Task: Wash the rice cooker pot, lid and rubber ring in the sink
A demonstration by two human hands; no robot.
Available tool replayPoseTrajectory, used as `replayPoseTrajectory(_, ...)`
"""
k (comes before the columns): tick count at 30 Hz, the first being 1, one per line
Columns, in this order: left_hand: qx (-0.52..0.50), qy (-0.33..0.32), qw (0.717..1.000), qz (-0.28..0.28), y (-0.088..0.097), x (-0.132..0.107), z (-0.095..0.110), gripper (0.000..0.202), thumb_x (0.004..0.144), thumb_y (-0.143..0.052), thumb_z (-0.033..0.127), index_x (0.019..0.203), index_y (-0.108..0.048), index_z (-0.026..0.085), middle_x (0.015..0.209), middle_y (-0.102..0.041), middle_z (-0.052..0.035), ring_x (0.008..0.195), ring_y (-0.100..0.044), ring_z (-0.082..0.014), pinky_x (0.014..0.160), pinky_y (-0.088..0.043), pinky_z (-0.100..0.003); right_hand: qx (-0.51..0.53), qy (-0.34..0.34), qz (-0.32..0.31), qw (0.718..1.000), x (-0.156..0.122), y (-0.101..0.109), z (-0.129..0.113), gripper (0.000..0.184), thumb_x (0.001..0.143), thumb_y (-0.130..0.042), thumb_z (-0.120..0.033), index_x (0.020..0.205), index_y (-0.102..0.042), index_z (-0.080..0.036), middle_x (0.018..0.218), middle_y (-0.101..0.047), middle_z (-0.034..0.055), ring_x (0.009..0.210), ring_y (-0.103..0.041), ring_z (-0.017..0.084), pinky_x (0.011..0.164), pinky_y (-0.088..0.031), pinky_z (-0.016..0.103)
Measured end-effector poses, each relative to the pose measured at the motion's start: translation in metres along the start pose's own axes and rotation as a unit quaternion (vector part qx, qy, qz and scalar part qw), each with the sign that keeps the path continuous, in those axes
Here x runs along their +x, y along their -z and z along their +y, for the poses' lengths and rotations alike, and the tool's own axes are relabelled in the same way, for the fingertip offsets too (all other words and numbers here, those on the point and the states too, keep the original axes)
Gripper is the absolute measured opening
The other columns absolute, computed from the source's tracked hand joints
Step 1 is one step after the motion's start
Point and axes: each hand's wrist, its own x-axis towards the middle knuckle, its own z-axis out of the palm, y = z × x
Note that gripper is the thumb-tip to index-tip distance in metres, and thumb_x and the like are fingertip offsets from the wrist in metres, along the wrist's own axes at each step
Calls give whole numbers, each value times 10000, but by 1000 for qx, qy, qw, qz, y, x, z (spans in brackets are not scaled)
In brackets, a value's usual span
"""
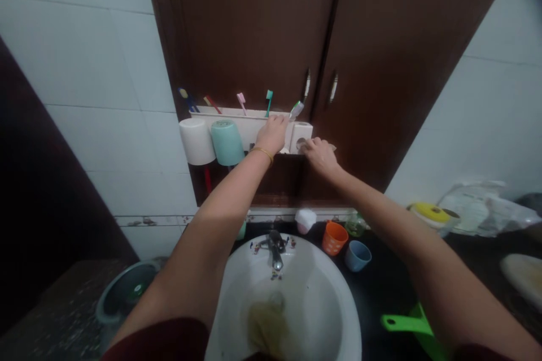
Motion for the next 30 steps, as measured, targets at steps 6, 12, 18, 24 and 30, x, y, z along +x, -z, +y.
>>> replayPoseTrajectory(6,-4,10,1000,-2,2,0,2,493,824,-350,-8,1291,-473,89,1248,-532,-140,1182,-403,-239,1048,-371,-376,77,-126,35,988,9,-13,-17,331,842,-438,-90,1037,-692,-174,1037,-571,145,907,-480,241,741,-391,337)
replayPoseTrajectory(12,-12,10,1000,10,-2,1,2,495,827,-357,2,1301,-460,97,1226,-539,-144,1170,-401,-236,1050,-366,-383,356,-281,10,891,16,-27,-25,430,788,-444,-98,1156,-664,-138,864,-606,75,744,-597,167,671,-474,265)
replayPoseTrajectory(18,-11,-2,1000,13,-4,2,-1,481,840,-376,29,1310,-457,95,1205,-543,-137,1153,-413,-235,1070,-342,-387,97,-164,-34,981,0,-6,-23,456,865,-478,-124,1297,-552,-250,1033,-614,138,914,-584,232,786,-431,345)
replayPoseTrajectory(24,-9,-2,1000,21,-2,0,0,533,810,-375,10,1330,-438,112,1219,-551,-131,1175,-407,-237,1064,-362,-398,102,-72,-29,992,0,6,-9,326,878,-411,-75,1116,-625,-138,1036,-623,143,929,-548,223,799,-423,325)
replayPoseTrajectory(30,3,4,1000,15,-1,-1,2,494,839,-354,14,1316,-450,94,1228,-541,-136,1176,-416,-231,1064,-355,-371,142,-98,140,975,31,10,3,414,917,-323,-148,1277,-524,-181,1229,-518,123,1044,-516,214,847,-433,310)
